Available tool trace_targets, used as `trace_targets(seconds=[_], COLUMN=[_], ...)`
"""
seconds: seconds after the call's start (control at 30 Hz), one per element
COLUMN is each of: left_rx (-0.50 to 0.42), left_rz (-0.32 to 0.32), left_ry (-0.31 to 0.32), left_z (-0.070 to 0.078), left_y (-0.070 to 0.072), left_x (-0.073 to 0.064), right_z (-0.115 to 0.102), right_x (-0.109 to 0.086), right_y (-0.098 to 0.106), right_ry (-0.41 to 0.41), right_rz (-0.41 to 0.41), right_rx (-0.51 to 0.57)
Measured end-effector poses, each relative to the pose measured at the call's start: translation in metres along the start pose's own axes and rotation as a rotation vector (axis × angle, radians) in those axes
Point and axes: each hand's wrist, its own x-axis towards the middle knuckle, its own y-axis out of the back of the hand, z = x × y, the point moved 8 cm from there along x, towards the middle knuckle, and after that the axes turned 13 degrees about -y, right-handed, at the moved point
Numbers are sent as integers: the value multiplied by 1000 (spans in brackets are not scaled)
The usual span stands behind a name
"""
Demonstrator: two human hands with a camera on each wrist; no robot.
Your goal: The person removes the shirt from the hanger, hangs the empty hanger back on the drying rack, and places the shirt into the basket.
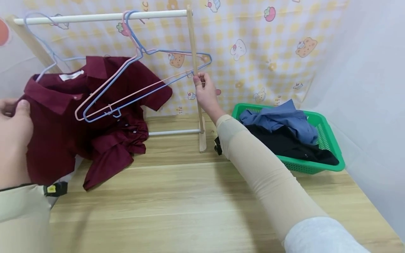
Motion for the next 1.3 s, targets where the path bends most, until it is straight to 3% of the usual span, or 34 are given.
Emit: trace_targets(seconds=[0.23, 0.47, 0.57, 0.7, 0.83, 0.93, 1.03, 1.13, 1.3], left_rx=[13, 138, 149, 71, -27, -45, -51, -88, -130], left_rz=[34, 84, 93, 129, 165, 170, 186, 201, 223], left_ry=[48, -18, -33, -23, 31, 88, 103, 76, -35], left_z=[-36, -65, -76, -89, -106, -121, -131, -139, -160], left_y=[0, -2, -3, 2, 10, 17, 25, 32, 38], left_x=[-27, -61, -74, -89, -104, -114, -123, -132, -136], right_z=[2, 2, 1, 1, 3, 3, 3, 2, 1], right_x=[0, 0, 1, 1, 0, 0, 0, -1, -1], right_y=[-1, -2, -2, -2, -1, -1, -1, -1, 0], right_ry=[-14, -16, -18, -29, -43, -42, -32, -26, -15], right_rz=[-1, -10, -9, -2, 4, 2, 2, 4, -1], right_rx=[1, -13, -12, -9, -9, -8, -21, -29, -23])
